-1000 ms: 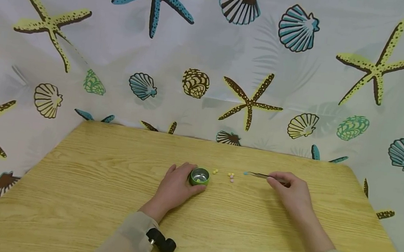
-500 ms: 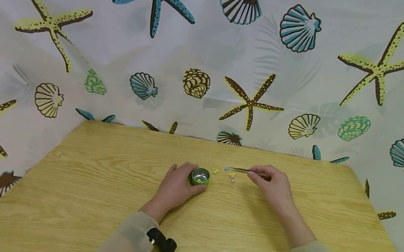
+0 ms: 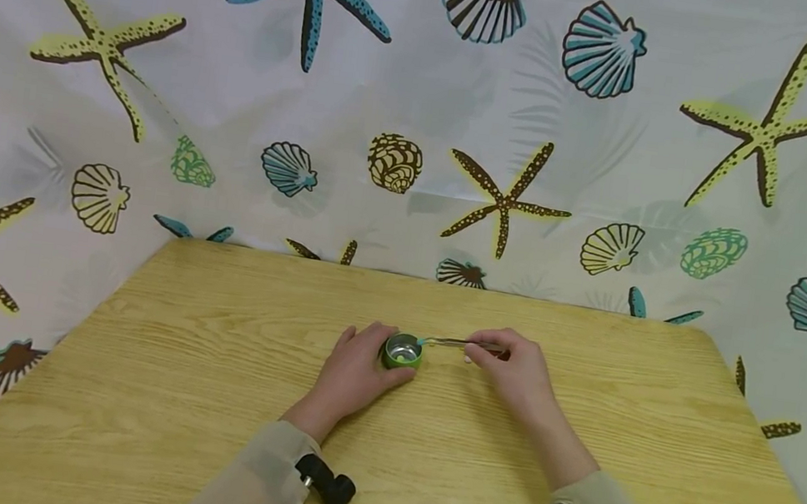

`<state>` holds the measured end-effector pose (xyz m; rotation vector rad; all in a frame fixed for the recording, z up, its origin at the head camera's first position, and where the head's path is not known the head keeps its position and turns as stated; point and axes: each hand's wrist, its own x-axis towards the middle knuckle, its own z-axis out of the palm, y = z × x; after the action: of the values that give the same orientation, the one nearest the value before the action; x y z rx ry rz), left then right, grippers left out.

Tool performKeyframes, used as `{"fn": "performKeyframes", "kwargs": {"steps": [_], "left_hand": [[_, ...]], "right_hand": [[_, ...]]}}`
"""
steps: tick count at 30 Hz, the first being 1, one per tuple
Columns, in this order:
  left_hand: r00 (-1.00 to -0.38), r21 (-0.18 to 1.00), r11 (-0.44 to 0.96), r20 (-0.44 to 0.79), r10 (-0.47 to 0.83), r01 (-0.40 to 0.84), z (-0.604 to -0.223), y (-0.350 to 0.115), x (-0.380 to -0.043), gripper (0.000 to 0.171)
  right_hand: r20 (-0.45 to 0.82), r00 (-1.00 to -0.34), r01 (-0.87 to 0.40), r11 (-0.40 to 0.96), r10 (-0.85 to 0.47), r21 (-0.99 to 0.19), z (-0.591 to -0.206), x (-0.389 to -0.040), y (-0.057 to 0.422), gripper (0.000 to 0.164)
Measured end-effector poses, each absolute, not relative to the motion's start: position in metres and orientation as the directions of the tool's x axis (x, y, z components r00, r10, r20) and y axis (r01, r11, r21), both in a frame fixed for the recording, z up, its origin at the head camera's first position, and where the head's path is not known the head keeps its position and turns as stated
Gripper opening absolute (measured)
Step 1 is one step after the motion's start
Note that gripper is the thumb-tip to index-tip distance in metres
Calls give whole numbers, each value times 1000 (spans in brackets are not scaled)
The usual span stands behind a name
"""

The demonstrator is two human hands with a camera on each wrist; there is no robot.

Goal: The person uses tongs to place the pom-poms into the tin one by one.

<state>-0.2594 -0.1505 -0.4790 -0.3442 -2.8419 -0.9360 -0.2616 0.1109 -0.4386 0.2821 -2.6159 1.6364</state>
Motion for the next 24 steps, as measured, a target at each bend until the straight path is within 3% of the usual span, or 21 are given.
{"fn": "performKeyframes", "kwargs": {"steps": [24], "left_hand": [[-969,583,775,182,169,244,-473,-148,-256,66]], "right_hand": [[95,-990,-130,459,-101,-879,-451,-265,99,15]]}}
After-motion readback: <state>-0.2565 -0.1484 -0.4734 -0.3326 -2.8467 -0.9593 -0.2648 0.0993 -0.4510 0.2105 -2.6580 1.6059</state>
